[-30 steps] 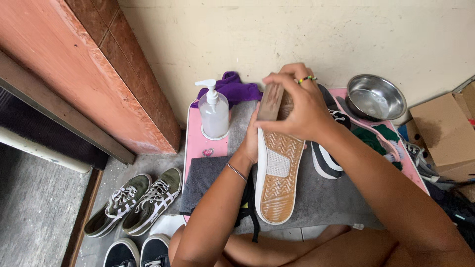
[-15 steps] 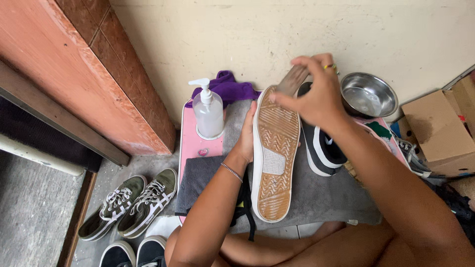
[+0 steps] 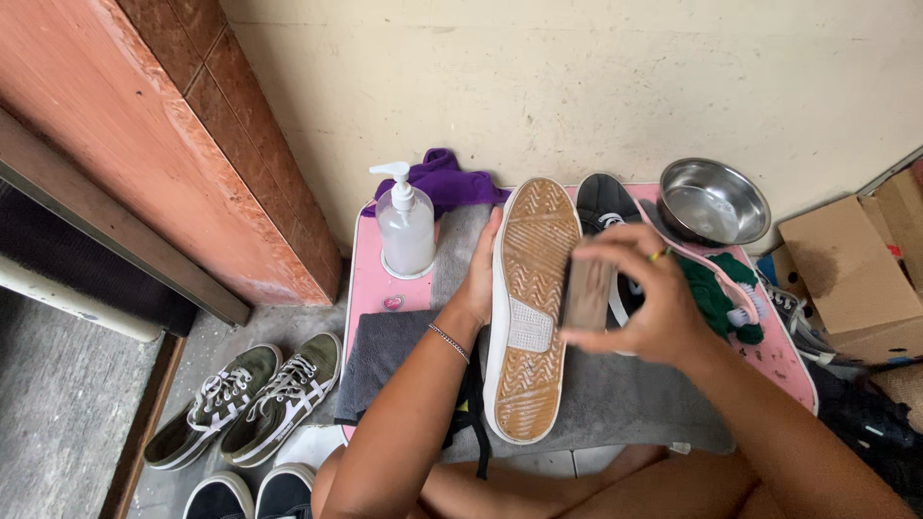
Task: The person scrubs the sole and sides of a black and white sneaker using a brush and a green cloth. They repeatedly dip the brush into a metal bowl of water and wipe the shoe, focusing on the sole and the white midsole.
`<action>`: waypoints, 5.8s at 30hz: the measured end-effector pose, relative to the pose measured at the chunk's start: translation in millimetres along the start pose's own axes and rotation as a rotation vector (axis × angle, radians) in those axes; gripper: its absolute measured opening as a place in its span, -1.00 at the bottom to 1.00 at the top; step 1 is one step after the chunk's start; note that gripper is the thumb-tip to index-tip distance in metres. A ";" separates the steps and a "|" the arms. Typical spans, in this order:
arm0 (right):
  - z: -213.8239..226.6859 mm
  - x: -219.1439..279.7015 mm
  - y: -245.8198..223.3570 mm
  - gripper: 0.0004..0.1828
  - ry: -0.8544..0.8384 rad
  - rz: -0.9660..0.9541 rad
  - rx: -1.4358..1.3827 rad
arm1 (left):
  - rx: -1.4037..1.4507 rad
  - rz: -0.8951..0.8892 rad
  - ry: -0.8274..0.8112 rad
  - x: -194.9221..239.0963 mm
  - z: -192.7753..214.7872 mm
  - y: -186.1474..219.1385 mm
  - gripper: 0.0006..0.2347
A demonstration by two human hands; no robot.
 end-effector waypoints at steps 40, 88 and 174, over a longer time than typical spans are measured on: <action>-57.5 -29.2 -82.2 -0.03 -0.084 0.263 0.050 | 0.154 -0.027 -0.052 -33.0 55.7 -9.2 -0.13; 7.3 -45.5 -33.5 0.15 -0.217 0.065 0.050 | 0.134 0.122 -0.152 -12.4 12.8 -8.5 -0.22; -3.4 -75.1 21.0 -0.01 0.122 0.106 0.078 | -0.202 0.041 0.042 -6.0 7.1 -8.7 0.00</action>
Point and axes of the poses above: each hand's wrist, its own x-axis away from the middle knuckle, its own z-axis out of the back of the hand, y = z × x, the point moved 4 cm from there along -x, towards the middle knuckle
